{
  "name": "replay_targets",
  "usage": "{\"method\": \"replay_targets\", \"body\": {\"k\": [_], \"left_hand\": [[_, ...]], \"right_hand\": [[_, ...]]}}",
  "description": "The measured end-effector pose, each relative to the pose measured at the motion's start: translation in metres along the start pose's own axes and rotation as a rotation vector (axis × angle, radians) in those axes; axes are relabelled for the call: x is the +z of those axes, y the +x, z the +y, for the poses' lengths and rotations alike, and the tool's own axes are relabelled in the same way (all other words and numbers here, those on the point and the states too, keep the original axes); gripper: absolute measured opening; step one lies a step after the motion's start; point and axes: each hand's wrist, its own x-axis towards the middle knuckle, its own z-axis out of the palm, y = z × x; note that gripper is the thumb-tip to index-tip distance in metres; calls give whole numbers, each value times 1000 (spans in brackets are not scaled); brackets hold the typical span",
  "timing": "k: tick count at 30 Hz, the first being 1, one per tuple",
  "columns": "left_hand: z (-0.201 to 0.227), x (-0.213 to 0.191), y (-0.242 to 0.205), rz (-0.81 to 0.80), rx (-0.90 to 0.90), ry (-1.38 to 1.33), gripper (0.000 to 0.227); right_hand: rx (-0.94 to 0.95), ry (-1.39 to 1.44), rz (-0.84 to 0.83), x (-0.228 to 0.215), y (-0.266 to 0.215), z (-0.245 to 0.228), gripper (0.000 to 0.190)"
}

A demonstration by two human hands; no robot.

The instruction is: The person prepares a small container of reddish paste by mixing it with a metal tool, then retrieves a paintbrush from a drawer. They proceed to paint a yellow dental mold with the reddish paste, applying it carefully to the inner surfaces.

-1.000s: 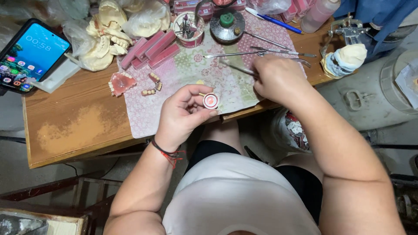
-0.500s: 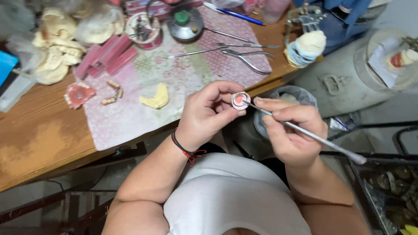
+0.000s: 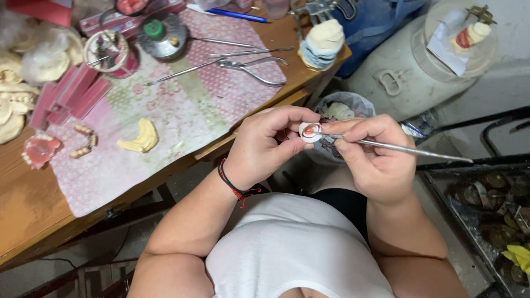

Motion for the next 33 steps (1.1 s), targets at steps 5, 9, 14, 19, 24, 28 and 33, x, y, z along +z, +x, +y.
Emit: {"method": "replay_targets", "body": {"k": [5,9,14,19,24,28,33], "left_hand": [[-4,28,9,-44,-1,-27,35],[-1,44,19,-64,4,18,34],[-1,67,40,-127,94,171,34],[-16,104,76,-200,329,386,26],[-72,151,115,-193,542,714,20],[-104,174,143,-173,613,855,16],[-123,200,148,-268,125,334,38]], "right_hand": [[117,47,4,-35,-10,-3,13],[15,-80,92,-54,-17,0,17],[6,-210,132,-77,-20,9,16],[227,-36,121,-131,-15,46,15],[274,-81,141,-191,-14,86,15],[265,-203,181,-220,-17,101,14],[189,-125,340,-221,-19,92,16]]}}
